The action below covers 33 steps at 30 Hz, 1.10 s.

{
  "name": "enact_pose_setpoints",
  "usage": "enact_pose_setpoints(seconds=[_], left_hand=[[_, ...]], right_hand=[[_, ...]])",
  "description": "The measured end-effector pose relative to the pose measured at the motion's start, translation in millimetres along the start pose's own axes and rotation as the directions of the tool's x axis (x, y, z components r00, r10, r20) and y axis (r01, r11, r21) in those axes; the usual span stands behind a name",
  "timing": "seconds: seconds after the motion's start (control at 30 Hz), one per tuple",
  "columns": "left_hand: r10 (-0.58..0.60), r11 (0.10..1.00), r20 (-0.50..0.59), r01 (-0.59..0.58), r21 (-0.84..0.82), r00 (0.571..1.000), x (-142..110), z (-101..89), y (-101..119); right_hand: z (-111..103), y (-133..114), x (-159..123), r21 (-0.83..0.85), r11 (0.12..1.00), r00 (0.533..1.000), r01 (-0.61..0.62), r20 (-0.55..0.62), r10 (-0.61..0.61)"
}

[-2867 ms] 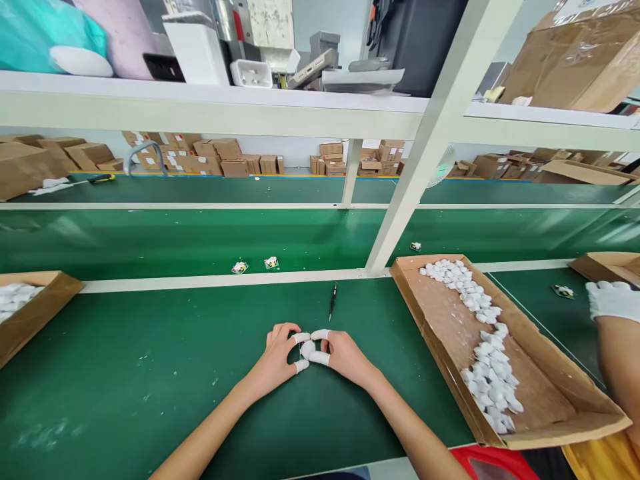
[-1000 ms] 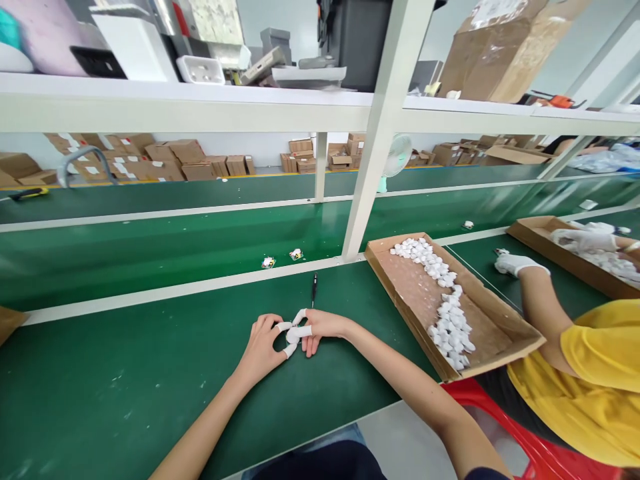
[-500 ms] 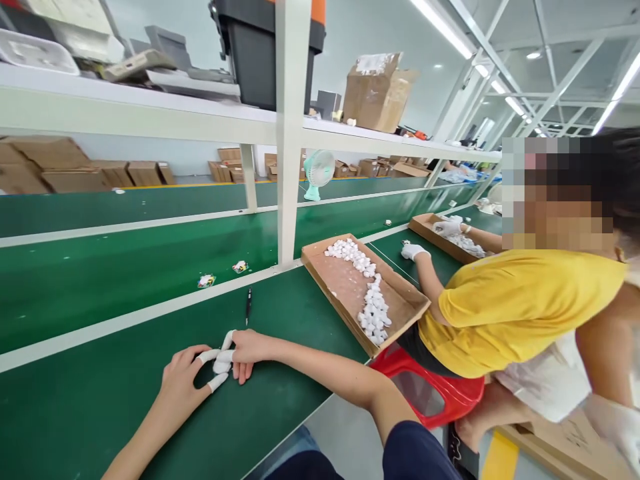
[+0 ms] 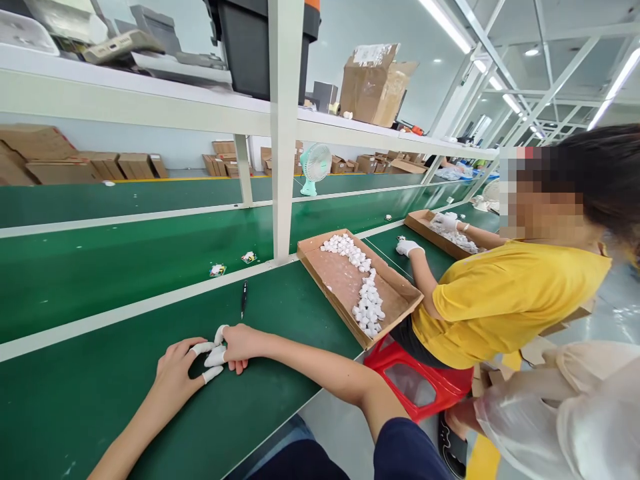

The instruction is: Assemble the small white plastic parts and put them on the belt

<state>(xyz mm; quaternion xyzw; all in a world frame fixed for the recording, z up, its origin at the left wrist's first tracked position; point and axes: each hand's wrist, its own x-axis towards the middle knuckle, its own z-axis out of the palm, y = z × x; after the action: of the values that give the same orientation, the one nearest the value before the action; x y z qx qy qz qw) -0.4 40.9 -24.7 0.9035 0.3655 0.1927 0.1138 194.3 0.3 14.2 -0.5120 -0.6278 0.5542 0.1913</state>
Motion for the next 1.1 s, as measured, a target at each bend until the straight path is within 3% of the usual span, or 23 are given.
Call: enact_pose_setpoints(seconds=[0.1, 0.37, 0.57, 0.7, 0.87, 0.97, 1.1], left_hand=[[-0.001, 1.000, 0.000, 0.001, 0.005, 1.000, 1, 1.2, -3], [-0.001, 1.000, 0.013, 0.001, 0.007, 1.000, 3, 2.9, -4], [-0.002, 0.998, 0.032, 0.004, -0.064, 0.999, -11, -13.3, 23], [-0.031, 0.984, 0.039, 0.037, -0.174, 0.999, -18, -20.5, 33], [-0.070, 0.978, 0.063, 0.081, -0.190, 0.996, -27, -21.0, 31], [-0.051, 0.981, 0.080, 0.065, -0.184, 0.995, -34, -16.9, 30], [0.084, 0.985, 0.157, -0.059, -0.160, 0.984, -39, -6.6, 26]], right_hand=[[-1, -2, -2, -0.005, 1.000, 0.999, -0.009, 0.047, 0.009], [1, -3, 1, -0.021, 1.000, 1.000, -0.012, -0.010, 0.012], [7, 2, -6, 0.186, 0.980, 0.998, -0.069, 0.009, 0.068], [1, 11, -11, 0.341, 0.932, 0.984, -0.122, 0.165, 0.069], [2, 23, -18, 0.146, 0.989, 0.988, -0.017, 0.157, -0.006], [13, 36, -20, -0.069, 0.997, 0.996, -0.036, 0.082, 0.041], [18, 63, -15, -0.309, 0.940, 0.984, -0.146, 0.049, 0.169]])
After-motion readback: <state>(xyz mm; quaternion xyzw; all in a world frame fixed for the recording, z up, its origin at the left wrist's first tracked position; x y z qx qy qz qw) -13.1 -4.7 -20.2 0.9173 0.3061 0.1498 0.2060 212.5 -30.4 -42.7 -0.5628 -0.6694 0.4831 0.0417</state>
